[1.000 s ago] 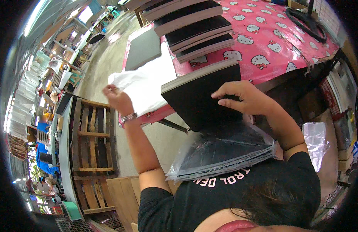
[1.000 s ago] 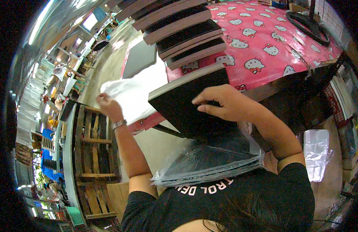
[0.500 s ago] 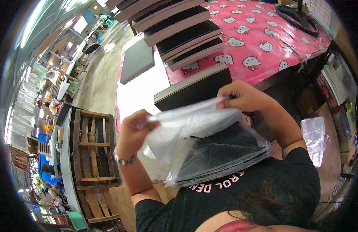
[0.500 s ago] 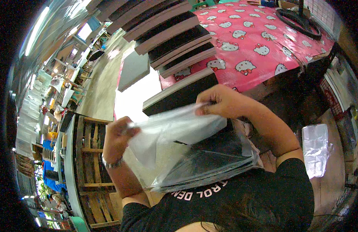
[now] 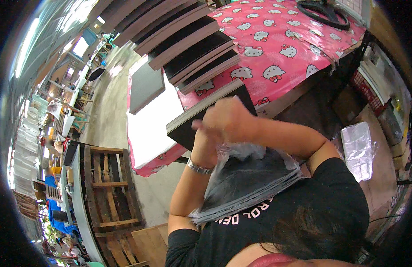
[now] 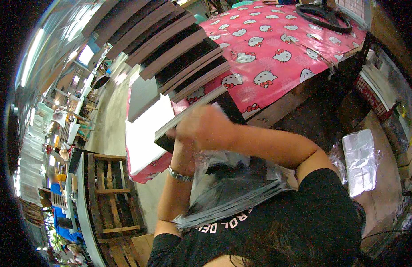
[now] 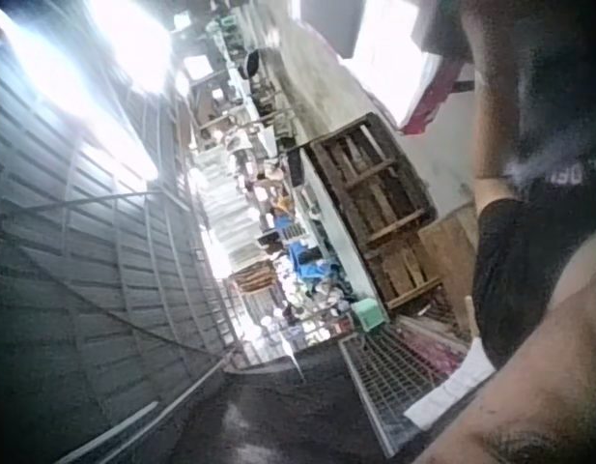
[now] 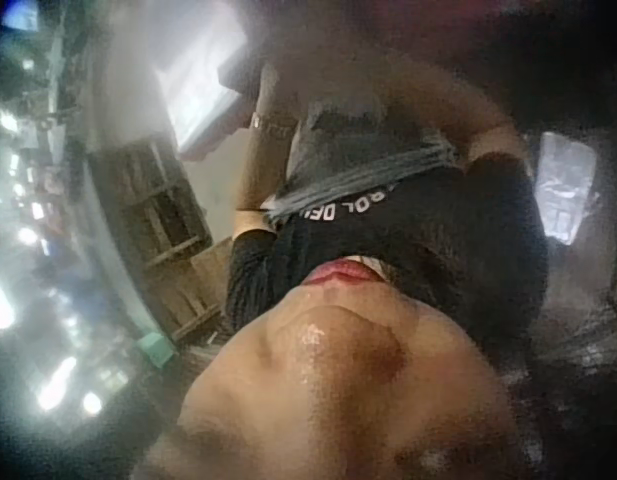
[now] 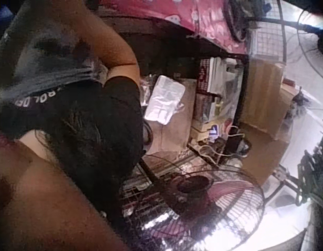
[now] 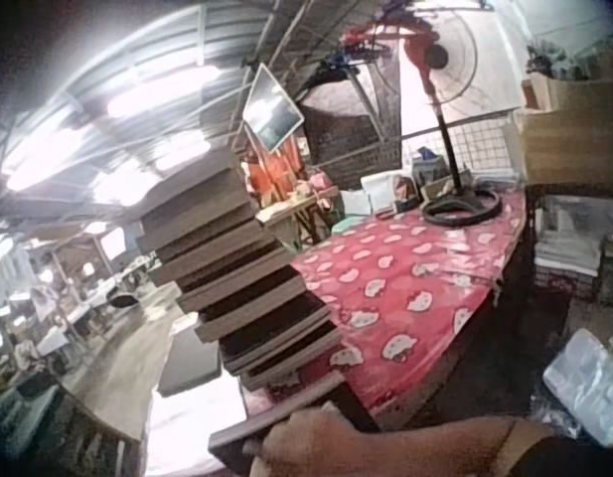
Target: The person places a stack of black booklets into plastic bags by hand.
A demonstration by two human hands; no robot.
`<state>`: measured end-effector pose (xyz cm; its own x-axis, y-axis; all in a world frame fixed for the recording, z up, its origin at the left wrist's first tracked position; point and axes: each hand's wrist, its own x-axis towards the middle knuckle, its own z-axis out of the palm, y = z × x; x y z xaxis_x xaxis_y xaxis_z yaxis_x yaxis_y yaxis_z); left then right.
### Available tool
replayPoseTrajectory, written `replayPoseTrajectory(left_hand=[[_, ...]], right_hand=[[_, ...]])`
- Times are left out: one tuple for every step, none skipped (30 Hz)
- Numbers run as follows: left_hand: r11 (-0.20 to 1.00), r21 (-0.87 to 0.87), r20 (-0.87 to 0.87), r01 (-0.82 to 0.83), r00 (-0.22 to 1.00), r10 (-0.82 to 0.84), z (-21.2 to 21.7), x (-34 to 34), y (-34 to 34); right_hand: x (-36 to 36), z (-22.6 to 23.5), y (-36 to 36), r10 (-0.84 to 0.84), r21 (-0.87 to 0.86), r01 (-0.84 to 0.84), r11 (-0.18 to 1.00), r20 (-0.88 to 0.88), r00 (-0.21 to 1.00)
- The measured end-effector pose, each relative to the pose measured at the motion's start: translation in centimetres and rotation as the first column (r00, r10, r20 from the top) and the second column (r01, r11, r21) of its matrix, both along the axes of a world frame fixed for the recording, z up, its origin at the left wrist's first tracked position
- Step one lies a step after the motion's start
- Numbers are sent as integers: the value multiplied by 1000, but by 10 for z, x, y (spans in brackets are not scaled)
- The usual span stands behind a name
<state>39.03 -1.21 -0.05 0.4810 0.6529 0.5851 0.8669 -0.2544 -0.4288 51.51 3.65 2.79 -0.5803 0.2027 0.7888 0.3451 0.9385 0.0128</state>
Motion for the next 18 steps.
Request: replayPoseTrajectory(left_hand=[[951, 297, -323, -92, 927, 191, -3, -6, 1], [786, 615, -495, -66, 744, 449, 0, -6, 0], [387, 880, -449, 276, 214, 868, 7, -8, 1], [398, 827, -329, 397, -231, 916, 15, -10, -12], [439, 549, 115, 711, -584, 803, 35, -3, -24], [585, 145, 419, 798, -585, 695, 53, 5, -31], [659, 63, 585, 750, -563, 584, 61, 3, -35], [754, -25, 727, 657, -506, 464, 69, -3, -42], [922, -42, 877, 385, -428, 219, 70, -1, -45], [881, -88, 941, 466, -250, 226, 54, -40, -46], [882, -141, 943, 450, -210, 258, 47, -43, -46], [879, -195, 941, 434, -169, 293, 43, -42, -42], [837, -151, 938, 526, -191, 289, 41, -38, -42], [781, -106, 934, 615, -209, 291, 41, -32, -39], [765, -100, 945, 636, -180, 274, 40, -28, -39], [748, -96, 955, 657, -151, 255, 39, -23, -39], [731, -89, 965, 677, -124, 232, 39, -21, -37], [748, -119, 956, 653, -128, 263, 36, -25, -36]], right_hand=[[-2, -1, -6, 110, 60, -109, 992, -26, 994], [-5, -8, -15, 224, 112, -217, 970, -56, 973], [-9, -13, -24, 338, 168, -322, 932, -80, 938], [-12, -17, -29, 451, 226, -421, 879, -100, 887], [-5, -11, -16, 446, 207, -405, 890, -224, 866], [7, -15, 6, 216, 57, -211, 976, -99, 971], [22, -23, 24, -10, -63, 13, 998, 55, 998], [40, -18, 27, 7, -423, -43, 905, -85, 996], [57, -7, 32, -19, -705, -140, 696, -214, 977], [64, 0, 39, 51, -721, -192, 666, -212, 976], [70, -2, 45, 105, -754, -229, 616, -210, 972], [71, -4, 45, 156, -785, -262, 561, -210, 965], [60, -9, 40, 236, -703, -366, 610, -279, 931], [44, -6, 32, 310, -599, -459, 656, -341, 888], [36, 2, 21, 382, -670, -529, 521, -371, 846], [29, 8, 10, 431, -732, -571, 373, -409, 805], [30, 8, 13, 380, -784, -558, 271, -446, 811], [31, 5, 19, 326, -822, -545, 164, -476, 817]])
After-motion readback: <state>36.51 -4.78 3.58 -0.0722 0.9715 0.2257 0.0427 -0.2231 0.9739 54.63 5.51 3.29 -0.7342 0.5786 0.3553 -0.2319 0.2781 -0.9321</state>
